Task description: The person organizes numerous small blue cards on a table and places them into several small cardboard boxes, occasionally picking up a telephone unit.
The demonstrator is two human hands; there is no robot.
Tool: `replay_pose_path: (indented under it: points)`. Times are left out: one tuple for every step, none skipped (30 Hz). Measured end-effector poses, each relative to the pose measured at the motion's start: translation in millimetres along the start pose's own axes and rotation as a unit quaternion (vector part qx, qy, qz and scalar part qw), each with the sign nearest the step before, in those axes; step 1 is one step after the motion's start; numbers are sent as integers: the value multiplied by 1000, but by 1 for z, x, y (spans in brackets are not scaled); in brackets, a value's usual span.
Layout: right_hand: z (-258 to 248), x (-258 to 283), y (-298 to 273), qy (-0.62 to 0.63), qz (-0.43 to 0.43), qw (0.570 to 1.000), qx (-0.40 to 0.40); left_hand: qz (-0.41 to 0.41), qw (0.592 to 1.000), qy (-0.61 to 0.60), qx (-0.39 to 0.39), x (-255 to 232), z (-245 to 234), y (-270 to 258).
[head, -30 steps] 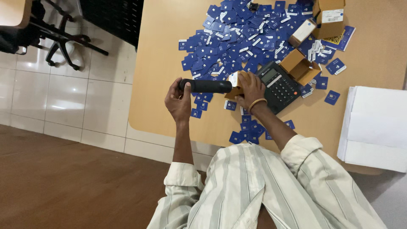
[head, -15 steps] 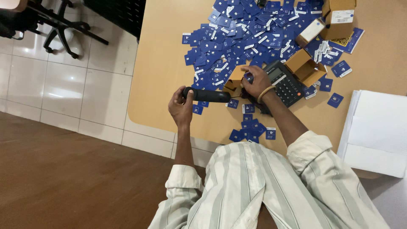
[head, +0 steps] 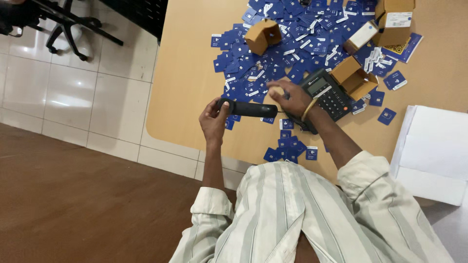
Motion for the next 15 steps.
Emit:
replay_pose_path:
  points:
    - [9, 8, -11, -32, -68, 997, 23, -27, 998, -57, 7, 3, 0, 1]
    - [15, 3, -19, -32, -66, 997, 22, -28, 998, -58, 9, 2, -1, 3]
    - [25, -13, -25, -65, -5, 997, 52, -36, 996, -78, 2, 1, -2, 6]
    - [35, -29, -31, -97, 56, 990, 81, -43, 994, -98, -5, 2, -3, 9]
    - [39, -36, -37, -97, 58, 990, 79, -44, 994, -98, -2, 2, -1, 13]
    - [37, -31, -42, -27, -12, 999, 41, -66, 990, -125, -17, 7, -2, 16]
    - [35, -24, -49, 43, -83, 996, 5, -87, 984, -150, -35, 14, -6, 16]
    - [39, -24, -55, 43, -82, 996, 6, -88, 984, -150, -35, 19, -9, 17]
    - [41, -32, -59, 156, -22, 988, 3, -109, 976, -186, -22, 28, -6, 19]
    - [44, -38, -65, 266, 38, 963, 1, -129, 967, -221, -9, 37, -2, 21]
    - [43, -32, -69, 267, 38, 963, -3, -130, 967, -221, -7, 46, 1, 24]
    - [34, -21, -74, 184, 8, 982, -32, -131, 945, -300, 5, 55, 10, 27]
    - [27, -9, -81, 100, -22, 993, -59, -132, 917, -377, 16, 62, 17, 28]
    - [25, -4, -88, 101, -21, 993, -61, -133, 917, -376, 18, 68, 20, 28]
    - [24, 2, -95, 119, -32, 991, -56, -157, 897, -411, 41, 74, 29, 27]
Point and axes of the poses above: each hand's wrist, its own y-axis towards the middle knuckle, its own z-axis out of the palm, x = y × z, the point moved 8 cm from there along y, towards the middle knuckle, and after that the axes turned 5 degrees about x, right-handed, at the moved point
